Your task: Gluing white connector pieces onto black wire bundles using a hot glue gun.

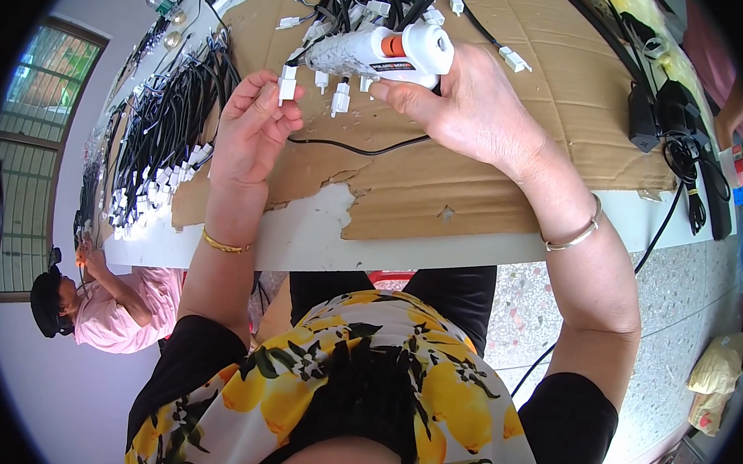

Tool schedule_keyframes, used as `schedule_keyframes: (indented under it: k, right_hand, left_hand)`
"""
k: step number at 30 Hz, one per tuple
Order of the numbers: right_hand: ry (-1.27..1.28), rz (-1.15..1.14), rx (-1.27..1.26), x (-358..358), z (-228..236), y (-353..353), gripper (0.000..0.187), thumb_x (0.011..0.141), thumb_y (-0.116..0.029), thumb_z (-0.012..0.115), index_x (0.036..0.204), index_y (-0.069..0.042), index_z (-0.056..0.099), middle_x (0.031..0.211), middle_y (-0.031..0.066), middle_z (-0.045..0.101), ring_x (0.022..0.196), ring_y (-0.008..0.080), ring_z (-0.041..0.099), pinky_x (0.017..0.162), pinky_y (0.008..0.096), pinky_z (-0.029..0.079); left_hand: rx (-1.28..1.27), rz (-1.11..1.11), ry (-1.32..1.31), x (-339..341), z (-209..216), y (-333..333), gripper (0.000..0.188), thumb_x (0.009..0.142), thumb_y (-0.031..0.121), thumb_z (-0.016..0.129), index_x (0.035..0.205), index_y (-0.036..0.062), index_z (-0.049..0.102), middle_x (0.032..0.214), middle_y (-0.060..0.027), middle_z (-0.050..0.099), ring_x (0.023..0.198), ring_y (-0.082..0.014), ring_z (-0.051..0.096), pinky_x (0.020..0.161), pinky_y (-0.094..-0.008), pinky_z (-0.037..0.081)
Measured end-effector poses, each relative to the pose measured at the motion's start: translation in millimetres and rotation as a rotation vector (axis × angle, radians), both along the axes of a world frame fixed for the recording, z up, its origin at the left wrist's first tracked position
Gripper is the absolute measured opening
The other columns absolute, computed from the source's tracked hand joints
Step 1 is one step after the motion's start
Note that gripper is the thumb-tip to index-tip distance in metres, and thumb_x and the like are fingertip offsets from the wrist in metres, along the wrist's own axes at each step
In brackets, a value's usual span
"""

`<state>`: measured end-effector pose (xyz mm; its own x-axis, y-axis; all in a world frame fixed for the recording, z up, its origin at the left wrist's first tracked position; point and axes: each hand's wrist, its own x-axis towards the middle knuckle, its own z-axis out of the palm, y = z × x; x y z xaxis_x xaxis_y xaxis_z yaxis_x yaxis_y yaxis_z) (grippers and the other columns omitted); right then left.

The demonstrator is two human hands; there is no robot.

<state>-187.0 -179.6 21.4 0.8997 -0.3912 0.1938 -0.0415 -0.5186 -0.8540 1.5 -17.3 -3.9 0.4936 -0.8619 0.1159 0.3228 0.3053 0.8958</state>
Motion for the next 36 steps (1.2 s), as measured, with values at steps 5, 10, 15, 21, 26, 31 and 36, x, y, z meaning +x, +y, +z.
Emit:
schedule_keyframes:
  k: [5, 10, 15, 21, 26, 31, 36]
  right_hand:
    - [0.025, -0.022, -0.015, 1.1, 1.0, 0.8, 0.024, 0.079, -0.009, 0.061, 0.1, 0.002, 0.054, 0.083, 0.0016, 0.059, 0.073, 0.0046, 0.05, 0.063, 0.0194, 0.043]
    - [-0.016, -0.025, -0.023, 1.5, -1.3, -0.4, 0.024, 0.078, -0.008, 0.062, 0.099, 0.001, 0.055, 0.081, 0.0006, 0.058, 0.07, 0.0048, 0.048, 0.062, 0.02, 0.042]
    - [-0.007, -0.036, -0.048, 0.6, 0.7, 1.4, 0.024, 0.078, -0.008, 0.061, 0.099, 0.001, 0.055, 0.081, 0.0011, 0.059, 0.07, 0.0052, 0.049, 0.063, 0.0204, 0.042]
    - [-0.03, -0.027, -0.004, 0.0, -0.7, 1.5, 0.025, 0.079, -0.01, 0.061, 0.1, 0.001, 0.054, 0.083, 0.0025, 0.06, 0.074, 0.0058, 0.051, 0.064, 0.0207, 0.043]
    - [0.058, -0.014, -0.047, 0.6, 2.5, 0.6, 0.027, 0.08, -0.007, 0.06, 0.103, 0.003, 0.051, 0.088, 0.0048, 0.061, 0.081, 0.0078, 0.055, 0.069, 0.0215, 0.045]
    - [0.02, -0.007, -0.009, 0.4, 0.9, 0.3, 0.029, 0.08, -0.008, 0.06, 0.104, 0.004, 0.05, 0.089, 0.0058, 0.06, 0.082, 0.0084, 0.055, 0.07, 0.0219, 0.045]
    - [-0.009, 0.0, 0.018, -1.1, 0.9, 1.3, 0.029, 0.08, -0.008, 0.059, 0.104, 0.005, 0.049, 0.09, 0.0066, 0.06, 0.082, 0.0085, 0.055, 0.07, 0.022, 0.045]
  left_hand:
    - [-0.015, -0.055, 0.079, -0.1, -2.5, 0.9, 0.014, 0.085, 0.008, 0.051, 0.098, 0.0024, 0.051, 0.086, -0.0153, 0.061, 0.066, -0.0183, 0.062, 0.062, -0.0298, 0.052]
    - [-0.052, -0.13, 0.171, 0.8, -4.6, 1.3, 0.014, 0.085, 0.009, 0.05, 0.099, 0.0027, 0.051, 0.088, -0.0152, 0.06, 0.068, -0.0184, 0.062, 0.062, -0.0298, 0.052]
    - [-0.102, -0.156, 0.231, 0.5, -3.9, 2.6, 0.021, 0.085, 0.009, 0.05, 0.105, 0.0036, 0.045, 0.089, -0.0162, 0.059, 0.07, -0.019, 0.061, 0.064, -0.0302, 0.052]
    - [-0.069, -0.044, 0.167, 1.5, -5.0, -0.3, 0.023, 0.084, 0.008, 0.053, 0.105, 0.0049, 0.044, 0.089, -0.016, 0.059, 0.063, -0.0144, 0.055, 0.059, -0.0278, 0.047]
    - [0.013, 0.019, 0.097, -4.8, 1.0, -0.5, 0.021, 0.083, 0.007, 0.054, 0.103, 0.0062, 0.045, 0.089, -0.0146, 0.059, 0.059, -0.0118, 0.051, 0.054, -0.0258, 0.043]
    - [0.021, 0.012, 0.055, -4.3, -0.3, -1.7, 0.019, 0.083, 0.006, 0.054, 0.101, 0.006, 0.047, 0.088, -0.0138, 0.06, 0.058, -0.0112, 0.051, 0.052, -0.0249, 0.043]
    - [0.047, 0.053, -0.093, -3.9, 0.0, -2.0, 0.019, 0.081, 0.003, 0.054, 0.099, 0.0051, 0.048, 0.083, -0.0102, 0.061, 0.059, -0.0111, 0.053, 0.051, -0.0232, 0.044]
